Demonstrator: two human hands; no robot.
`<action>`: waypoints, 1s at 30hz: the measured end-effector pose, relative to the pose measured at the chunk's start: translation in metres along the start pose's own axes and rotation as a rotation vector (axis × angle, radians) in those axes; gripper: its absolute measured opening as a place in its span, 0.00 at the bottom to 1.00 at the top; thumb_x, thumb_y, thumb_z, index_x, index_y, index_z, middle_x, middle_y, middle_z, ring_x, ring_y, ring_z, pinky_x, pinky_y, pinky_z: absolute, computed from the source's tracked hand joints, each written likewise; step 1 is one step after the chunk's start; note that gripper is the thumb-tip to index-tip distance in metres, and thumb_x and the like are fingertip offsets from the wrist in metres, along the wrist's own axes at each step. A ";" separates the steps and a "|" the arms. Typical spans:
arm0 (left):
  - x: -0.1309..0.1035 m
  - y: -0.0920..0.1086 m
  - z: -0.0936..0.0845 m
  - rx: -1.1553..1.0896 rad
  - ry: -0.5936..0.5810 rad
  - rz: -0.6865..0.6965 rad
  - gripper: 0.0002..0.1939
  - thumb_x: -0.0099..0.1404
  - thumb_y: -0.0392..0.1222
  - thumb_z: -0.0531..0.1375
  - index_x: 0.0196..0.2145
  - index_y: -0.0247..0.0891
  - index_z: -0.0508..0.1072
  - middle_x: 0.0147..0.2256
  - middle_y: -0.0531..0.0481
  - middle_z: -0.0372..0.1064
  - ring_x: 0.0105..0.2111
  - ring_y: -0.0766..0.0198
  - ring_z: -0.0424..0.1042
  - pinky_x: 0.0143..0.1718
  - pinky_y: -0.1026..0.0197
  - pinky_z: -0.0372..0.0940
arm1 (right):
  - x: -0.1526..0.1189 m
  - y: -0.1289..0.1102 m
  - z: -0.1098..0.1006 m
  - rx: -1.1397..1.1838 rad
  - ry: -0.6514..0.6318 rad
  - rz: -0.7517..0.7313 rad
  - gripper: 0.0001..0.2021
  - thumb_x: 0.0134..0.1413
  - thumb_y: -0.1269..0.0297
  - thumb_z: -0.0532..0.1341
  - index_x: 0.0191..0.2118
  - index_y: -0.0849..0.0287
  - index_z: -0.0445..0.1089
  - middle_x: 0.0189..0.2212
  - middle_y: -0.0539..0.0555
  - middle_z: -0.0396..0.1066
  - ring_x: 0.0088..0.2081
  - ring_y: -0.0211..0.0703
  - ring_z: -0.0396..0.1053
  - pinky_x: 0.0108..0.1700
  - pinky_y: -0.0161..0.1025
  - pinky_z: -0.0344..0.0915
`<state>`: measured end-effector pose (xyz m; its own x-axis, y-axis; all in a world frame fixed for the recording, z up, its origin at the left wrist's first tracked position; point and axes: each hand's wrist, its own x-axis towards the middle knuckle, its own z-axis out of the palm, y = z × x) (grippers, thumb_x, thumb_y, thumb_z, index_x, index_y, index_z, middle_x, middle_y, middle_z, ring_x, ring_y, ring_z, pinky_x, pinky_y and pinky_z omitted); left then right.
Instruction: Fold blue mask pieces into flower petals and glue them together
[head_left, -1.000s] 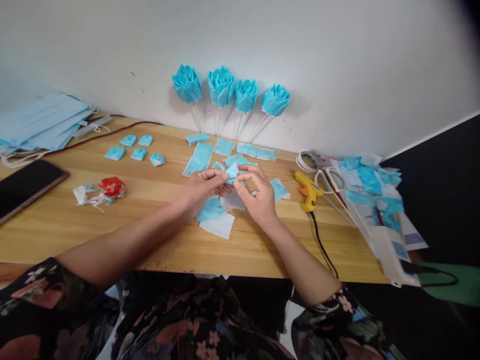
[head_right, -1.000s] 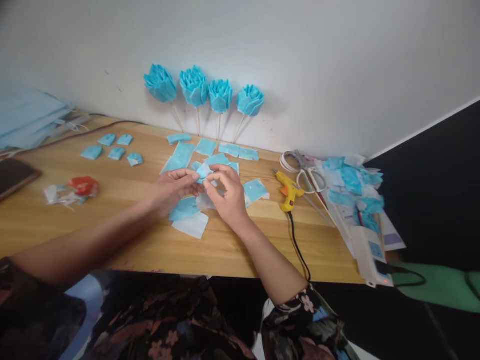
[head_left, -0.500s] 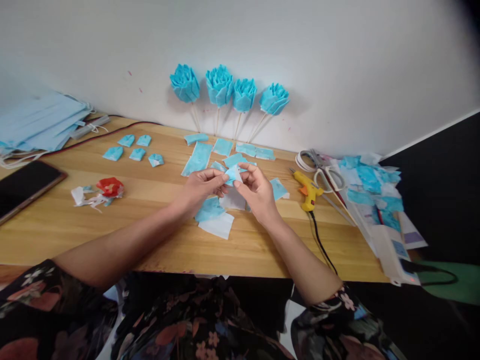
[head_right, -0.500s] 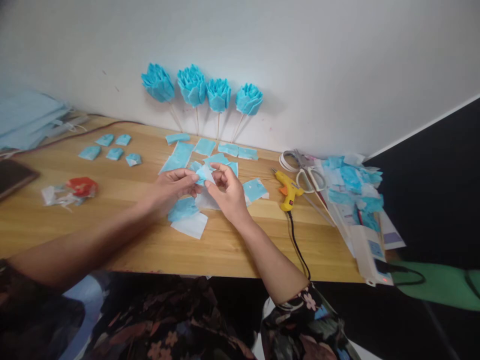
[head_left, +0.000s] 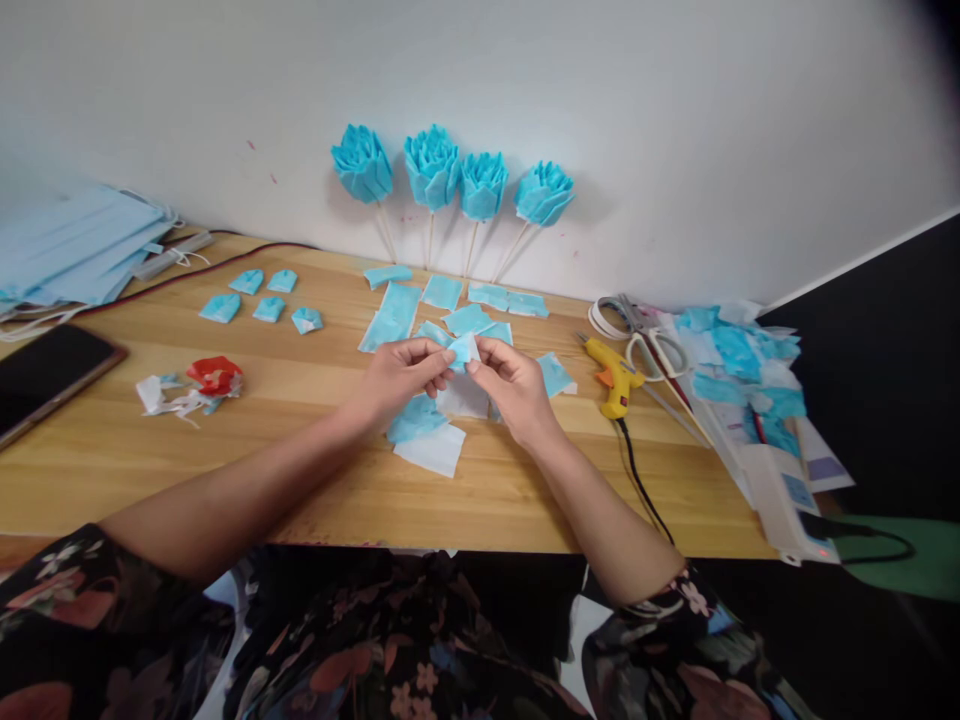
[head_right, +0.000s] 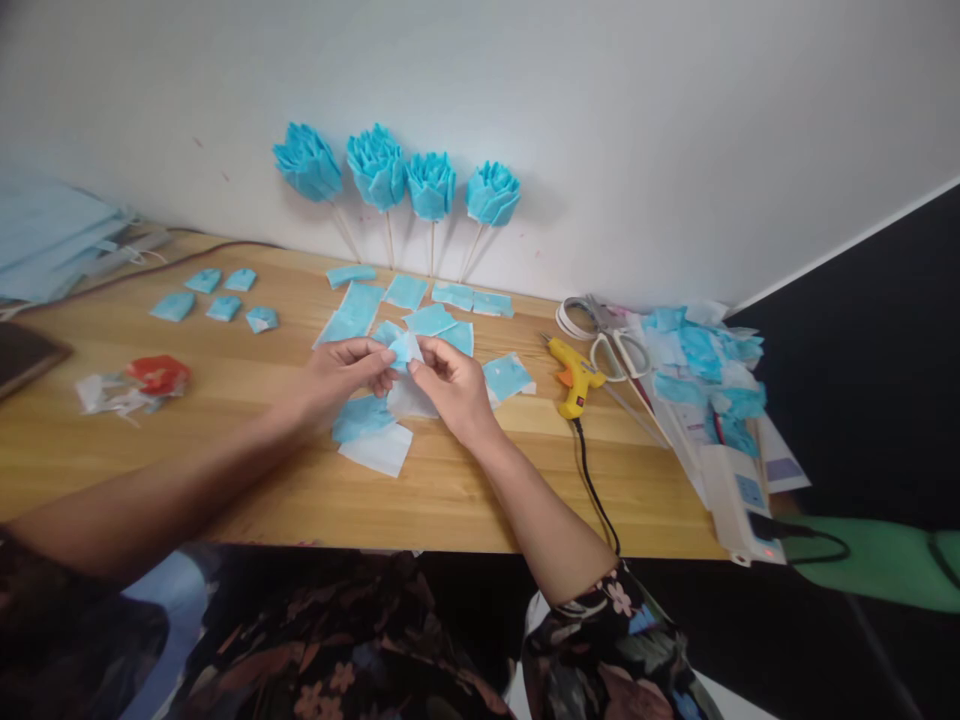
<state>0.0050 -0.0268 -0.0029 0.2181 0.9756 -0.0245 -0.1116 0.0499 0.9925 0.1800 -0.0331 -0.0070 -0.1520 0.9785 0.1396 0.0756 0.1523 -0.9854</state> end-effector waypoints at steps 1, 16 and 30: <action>0.000 -0.001 0.000 0.006 0.007 0.001 0.15 0.58 0.49 0.68 0.24 0.35 0.74 0.23 0.51 0.72 0.22 0.69 0.67 0.26 0.64 0.64 | 0.000 -0.001 0.000 0.003 -0.008 0.003 0.11 0.54 0.59 0.65 0.42 0.54 0.76 0.34 0.49 0.74 0.38 0.41 0.69 0.44 0.42 0.65; -0.001 0.006 0.001 0.120 0.042 0.010 0.16 0.59 0.47 0.66 0.21 0.37 0.71 0.18 0.54 0.67 0.19 0.71 0.63 0.24 0.65 0.60 | -0.001 -0.006 -0.003 -0.113 -0.063 0.052 0.14 0.55 0.49 0.65 0.32 0.56 0.71 0.25 0.46 0.63 0.27 0.35 0.58 0.30 0.36 0.56; 0.003 -0.004 -0.004 -0.195 0.037 -0.062 0.18 0.57 0.52 0.69 0.24 0.36 0.72 0.20 0.52 0.69 0.21 0.69 0.67 0.25 0.64 0.63 | -0.001 -0.005 -0.010 -0.763 -0.009 -0.724 0.17 0.58 0.68 0.62 0.53 0.48 0.67 0.58 0.56 0.68 0.62 0.55 0.63 0.62 0.61 0.59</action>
<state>0.0022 -0.0229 -0.0073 0.1946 0.9765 -0.0931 -0.2853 0.1471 0.9471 0.1892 -0.0332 -0.0010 -0.4163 0.6180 0.6669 0.5638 0.7509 -0.3440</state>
